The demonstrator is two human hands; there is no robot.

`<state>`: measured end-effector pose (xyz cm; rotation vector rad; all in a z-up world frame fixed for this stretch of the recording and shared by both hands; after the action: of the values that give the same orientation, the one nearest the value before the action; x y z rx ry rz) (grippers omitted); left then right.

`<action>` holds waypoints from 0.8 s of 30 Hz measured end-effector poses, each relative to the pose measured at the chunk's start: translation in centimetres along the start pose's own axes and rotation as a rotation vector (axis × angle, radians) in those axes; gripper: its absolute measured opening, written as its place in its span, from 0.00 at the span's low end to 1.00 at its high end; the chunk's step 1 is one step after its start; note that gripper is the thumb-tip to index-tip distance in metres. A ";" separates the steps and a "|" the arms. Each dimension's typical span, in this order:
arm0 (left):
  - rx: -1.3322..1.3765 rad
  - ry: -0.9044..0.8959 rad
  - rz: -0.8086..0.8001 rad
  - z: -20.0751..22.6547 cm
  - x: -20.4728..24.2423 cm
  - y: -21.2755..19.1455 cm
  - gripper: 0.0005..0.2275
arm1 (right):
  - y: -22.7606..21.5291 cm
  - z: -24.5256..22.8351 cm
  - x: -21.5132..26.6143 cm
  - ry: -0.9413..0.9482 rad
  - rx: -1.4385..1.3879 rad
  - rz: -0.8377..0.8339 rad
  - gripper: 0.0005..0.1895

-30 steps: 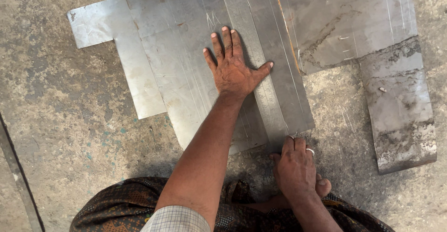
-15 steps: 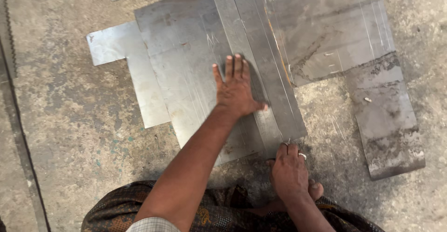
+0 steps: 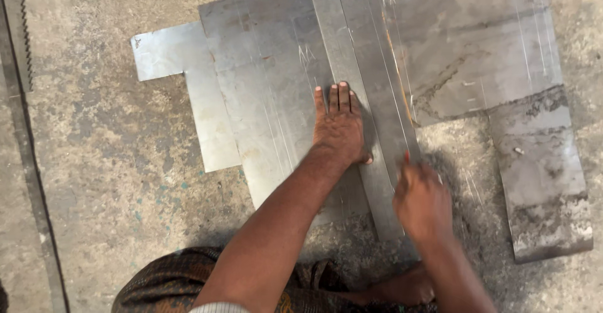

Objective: The person sits on the floor and uses a metal square ruler and a white marking tool to draw lines on a large metal sheet. They then switch to a red marking tool to draw additional lines along the ruler's edge on the same sheet.

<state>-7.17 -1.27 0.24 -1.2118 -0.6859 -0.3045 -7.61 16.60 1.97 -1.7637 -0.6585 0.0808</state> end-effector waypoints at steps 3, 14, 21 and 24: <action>-0.011 0.013 -0.019 0.0 0.3 -0.3 0.63 | -2.0 -3.6 -6.7 -0.196 -0.196 0.129 0.29; -0.083 0.104 -0.074 -0.1 0.0 -0.1 0.60 | -1.0 -11.1 -24.3 -0.244 -0.245 0.128 0.10; -0.106 0.147 -0.113 -0.2 0.1 -0.1 0.57 | -0.3 -14.1 -28.2 -0.455 -0.102 0.257 0.05; -0.103 0.140 -0.108 -0.3 -0.2 0.1 0.57 | 0.0 -14.0 -28.2 -0.479 -0.086 0.262 0.08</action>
<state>-7.12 -1.54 -0.04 -1.2408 -0.6209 -0.5157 -25.85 -8.78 -1.68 -1.9224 -0.7736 0.6794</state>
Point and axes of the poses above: each hand's wrist, its own x-axis away from the middle knuckle, its own y-axis out of the palm, z = x × y, the point moved 10 cm from there along -x, towards the middle knuckle, and after that the axes turned 4 degrees about y, right-handed, at the moved point
